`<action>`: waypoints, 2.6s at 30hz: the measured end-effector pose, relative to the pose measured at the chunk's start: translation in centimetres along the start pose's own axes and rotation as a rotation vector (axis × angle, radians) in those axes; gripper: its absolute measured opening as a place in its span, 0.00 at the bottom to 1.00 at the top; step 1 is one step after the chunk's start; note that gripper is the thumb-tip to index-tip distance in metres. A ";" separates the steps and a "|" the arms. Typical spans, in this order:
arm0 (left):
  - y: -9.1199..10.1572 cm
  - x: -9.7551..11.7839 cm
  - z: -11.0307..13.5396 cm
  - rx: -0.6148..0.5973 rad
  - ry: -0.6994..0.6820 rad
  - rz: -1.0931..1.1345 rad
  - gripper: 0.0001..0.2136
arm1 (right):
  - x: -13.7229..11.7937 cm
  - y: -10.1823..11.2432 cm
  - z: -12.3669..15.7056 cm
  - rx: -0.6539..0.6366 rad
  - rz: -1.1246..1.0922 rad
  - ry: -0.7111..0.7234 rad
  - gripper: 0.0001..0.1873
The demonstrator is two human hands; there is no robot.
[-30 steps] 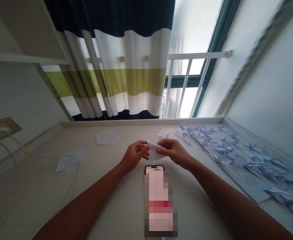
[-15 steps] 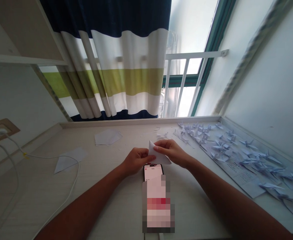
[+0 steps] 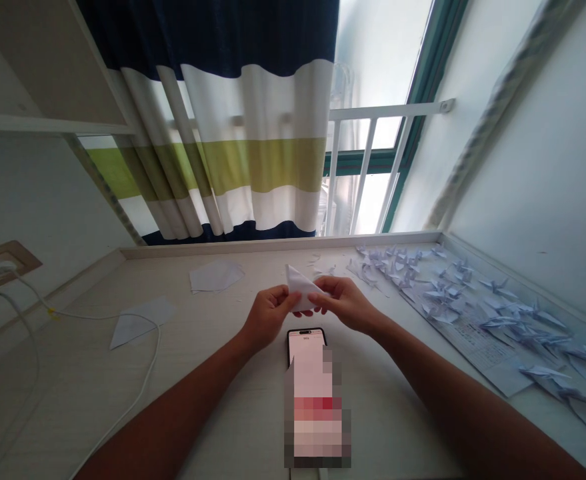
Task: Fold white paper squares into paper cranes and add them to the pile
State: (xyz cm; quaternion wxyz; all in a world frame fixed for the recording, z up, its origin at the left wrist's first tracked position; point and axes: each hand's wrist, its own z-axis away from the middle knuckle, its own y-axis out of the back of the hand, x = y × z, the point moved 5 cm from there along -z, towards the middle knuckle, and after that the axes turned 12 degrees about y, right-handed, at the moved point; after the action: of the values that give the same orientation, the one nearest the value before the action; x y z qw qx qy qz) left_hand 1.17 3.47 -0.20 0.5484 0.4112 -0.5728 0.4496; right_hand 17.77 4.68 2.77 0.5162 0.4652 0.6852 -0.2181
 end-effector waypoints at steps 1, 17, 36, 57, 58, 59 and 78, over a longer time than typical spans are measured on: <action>0.2 0.2 -0.1 0.034 0.004 0.042 0.19 | -0.1 0.1 0.0 0.001 0.050 0.029 0.21; 1.6 -0.2 -0.6 0.044 0.045 0.217 0.22 | 0.2 1.2 0.3 0.129 0.249 0.164 0.14; 2.9 -0.1 -1.2 0.139 0.069 0.409 0.14 | 0.4 0.8 0.2 0.131 0.142 0.207 0.16; 0.3 0.1 -0.1 0.081 0.047 0.165 0.31 | 1.3 -0.6 0.2 -0.161 -0.271 -0.210 0.18; 0.3 0.3 0.0 0.083 0.057 0.161 0.30 | 1.4 -0.7 0.2 -0.161 -0.269 -0.210 0.17; 0.3 0.5 0.1 0.091 0.059 0.158 0.29 | 1.3 -0.7 0.2 -0.145 -0.259 -0.203 0.17; -1.2 -1.1 0.7 -0.197 0.078 -0.056 0.17 | -0.1 0.0 -0.2 0.001 -0.074 0.008 0.17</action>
State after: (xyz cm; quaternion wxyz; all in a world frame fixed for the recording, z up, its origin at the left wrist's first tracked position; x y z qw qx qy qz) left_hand 2.22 2.41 -1.22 0.6203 0.3536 -0.5807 0.3911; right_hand 17.69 4.81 2.90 0.5049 0.4406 0.7039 -0.2357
